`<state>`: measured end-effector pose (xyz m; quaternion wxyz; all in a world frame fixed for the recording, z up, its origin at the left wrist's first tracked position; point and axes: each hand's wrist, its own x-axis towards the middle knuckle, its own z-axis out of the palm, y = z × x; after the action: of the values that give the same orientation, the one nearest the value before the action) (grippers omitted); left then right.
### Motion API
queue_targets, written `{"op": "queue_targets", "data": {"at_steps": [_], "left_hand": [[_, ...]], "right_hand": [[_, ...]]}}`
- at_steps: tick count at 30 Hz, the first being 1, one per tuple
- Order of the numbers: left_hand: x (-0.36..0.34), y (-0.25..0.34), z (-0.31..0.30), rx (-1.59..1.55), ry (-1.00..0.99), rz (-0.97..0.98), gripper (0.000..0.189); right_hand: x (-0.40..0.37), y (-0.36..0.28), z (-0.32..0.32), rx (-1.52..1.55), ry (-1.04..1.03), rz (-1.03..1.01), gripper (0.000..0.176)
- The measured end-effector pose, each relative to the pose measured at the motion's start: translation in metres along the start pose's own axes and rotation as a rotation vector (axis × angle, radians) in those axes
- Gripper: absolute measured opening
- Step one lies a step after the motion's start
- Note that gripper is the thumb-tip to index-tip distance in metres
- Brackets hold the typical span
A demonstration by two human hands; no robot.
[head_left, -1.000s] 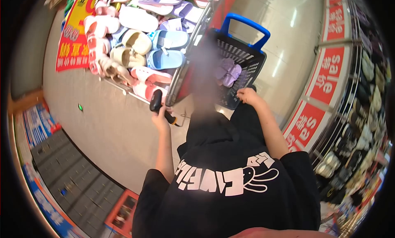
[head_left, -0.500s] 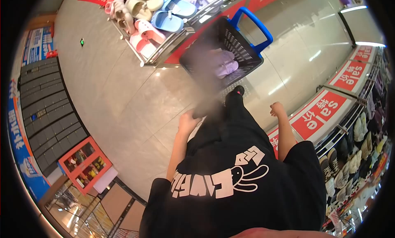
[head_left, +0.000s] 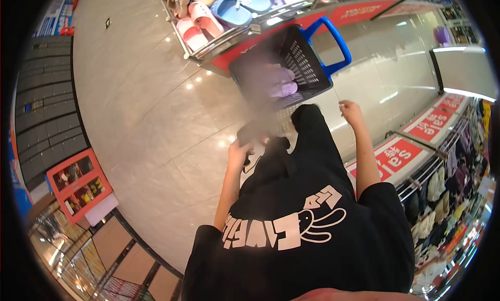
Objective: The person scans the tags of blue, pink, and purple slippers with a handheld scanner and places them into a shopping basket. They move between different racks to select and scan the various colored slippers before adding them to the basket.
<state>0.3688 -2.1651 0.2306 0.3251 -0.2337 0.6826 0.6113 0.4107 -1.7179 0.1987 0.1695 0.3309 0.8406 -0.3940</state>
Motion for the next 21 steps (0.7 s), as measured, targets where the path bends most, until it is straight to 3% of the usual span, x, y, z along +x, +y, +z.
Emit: {"op": "queue_targets", "data": {"at_steps": [2, 4, 8, 10, 12, 14, 16, 19, 21], "left_hand": [[-0.001, 0.007, 0.005, -0.012, 0.035, 0.019, 0.018], [0.008, -0.003, 0.004, 0.069, 0.045, 0.059, 0.026], [0.009, 0.023, 0.043, -0.183, 0.202, 0.082, 0.021], [0.007, 0.034, 0.075, -0.334, 0.266, 0.019, 0.019], [-0.002, 0.058, 0.123, -0.517, 0.369, 0.067, 0.016], [-0.001, 0.07, 0.165, -0.581, 0.373, 0.069, 0.015], [0.01, 0.078, 0.209, -0.662, 0.381, 0.098, 0.015], [0.008, 0.061, 0.259, -0.655, 0.348, 0.107, 0.014], [0.005, 0.063, 0.277, -0.583, 0.312, 0.133, 0.014]], "right_hand": [[0.038, -0.011, -0.018, -0.325, 0.239, -0.377, 0.029], [0.057, -0.061, -0.045, -0.451, 0.375, -0.473, 0.036], [0.133, -0.119, -0.082, -0.657, 0.377, -0.759, 0.046], [0.17, -0.13, -0.1, -0.894, 0.107, -0.896, 0.044], [0.195, -0.13, -0.115, -1.023, 0.006, -0.926, 0.04], [0.226, -0.14, -0.132, -1.112, -0.181, -1.208, 0.035], [0.234, -0.153, -0.139, -1.165, -0.329, -1.212, 0.035], [0.227, -0.179, -0.12, -1.35, -0.261, -1.236, 0.033], [0.231, -0.181, -0.098, -1.546, 0.074, -1.345, 0.031]]}}
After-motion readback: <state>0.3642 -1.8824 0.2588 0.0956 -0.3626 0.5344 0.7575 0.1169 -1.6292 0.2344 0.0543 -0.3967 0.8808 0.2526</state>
